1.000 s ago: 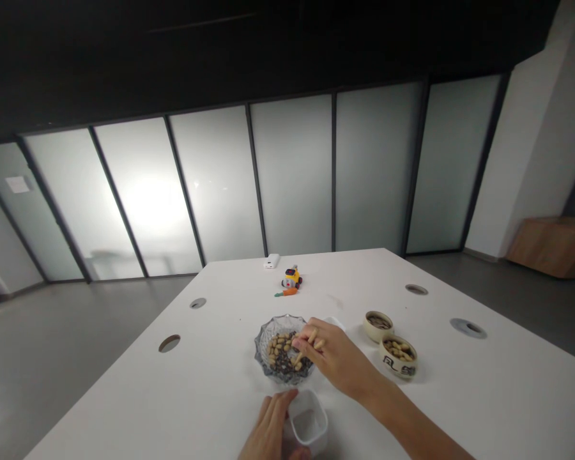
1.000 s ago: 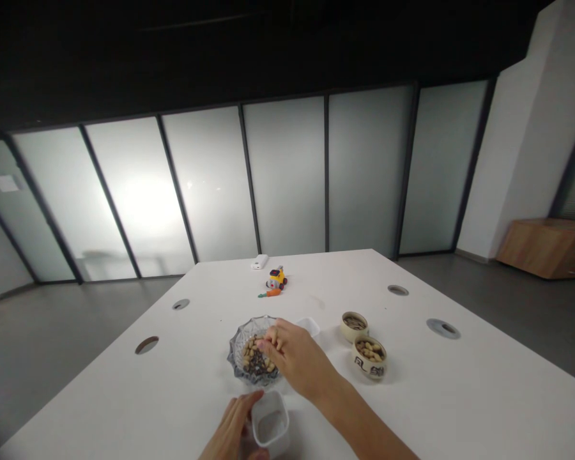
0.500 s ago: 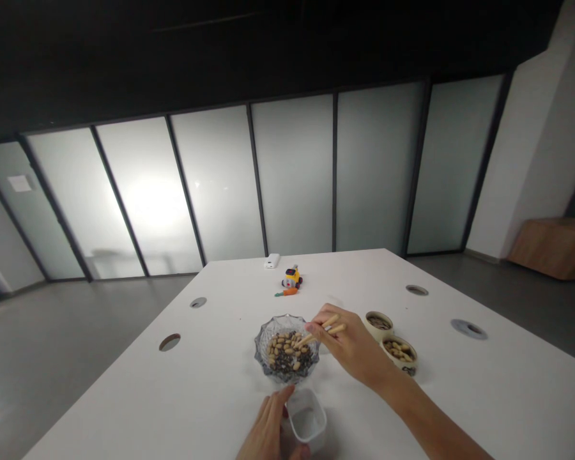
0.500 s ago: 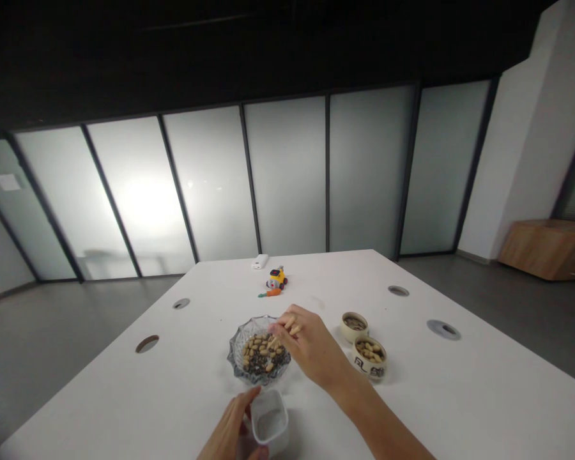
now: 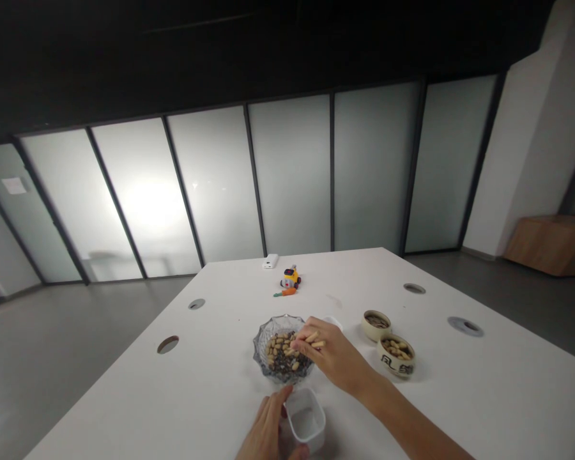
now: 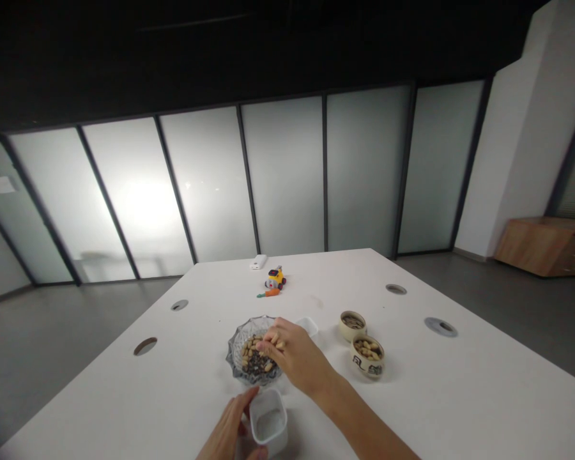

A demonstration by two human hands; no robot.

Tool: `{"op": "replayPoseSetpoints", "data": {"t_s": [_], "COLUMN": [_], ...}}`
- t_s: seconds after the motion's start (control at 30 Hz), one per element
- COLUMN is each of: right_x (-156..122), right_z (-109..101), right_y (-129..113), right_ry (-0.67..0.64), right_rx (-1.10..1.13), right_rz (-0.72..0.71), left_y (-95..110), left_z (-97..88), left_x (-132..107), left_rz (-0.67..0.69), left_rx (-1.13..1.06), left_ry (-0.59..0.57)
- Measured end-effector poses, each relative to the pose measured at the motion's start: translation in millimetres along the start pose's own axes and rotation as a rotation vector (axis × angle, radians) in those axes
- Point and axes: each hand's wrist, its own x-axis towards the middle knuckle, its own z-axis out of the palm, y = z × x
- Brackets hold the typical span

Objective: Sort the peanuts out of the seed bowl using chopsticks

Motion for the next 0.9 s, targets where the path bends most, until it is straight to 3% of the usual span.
{"op": "replayPoseSetpoints", "data": {"t_s": [0.37,0.7,0.9], "right_x": [2.1,2.3,2.5], "right_z": [-13.0,-4.5,-10.4], "right_y": [4.8,12.6,8.9], "right_ry": [0.079,-0.01,0.013], "right_rx": [0.017,0.042,0.081], "right_rz": [-0.008,0.014,0.033], "left_y": [8.5,9.1,13.7], "left_z": [-1.1,-4.0,-4.4], "left_x": [-0.7,0.2,-1.1], "left_rz": [-0.014,-0.021,-0.007], "left_rx": [-0.039,-0.019,-0.014], "left_ry": [-0.001,-0.011,-0.011]}}
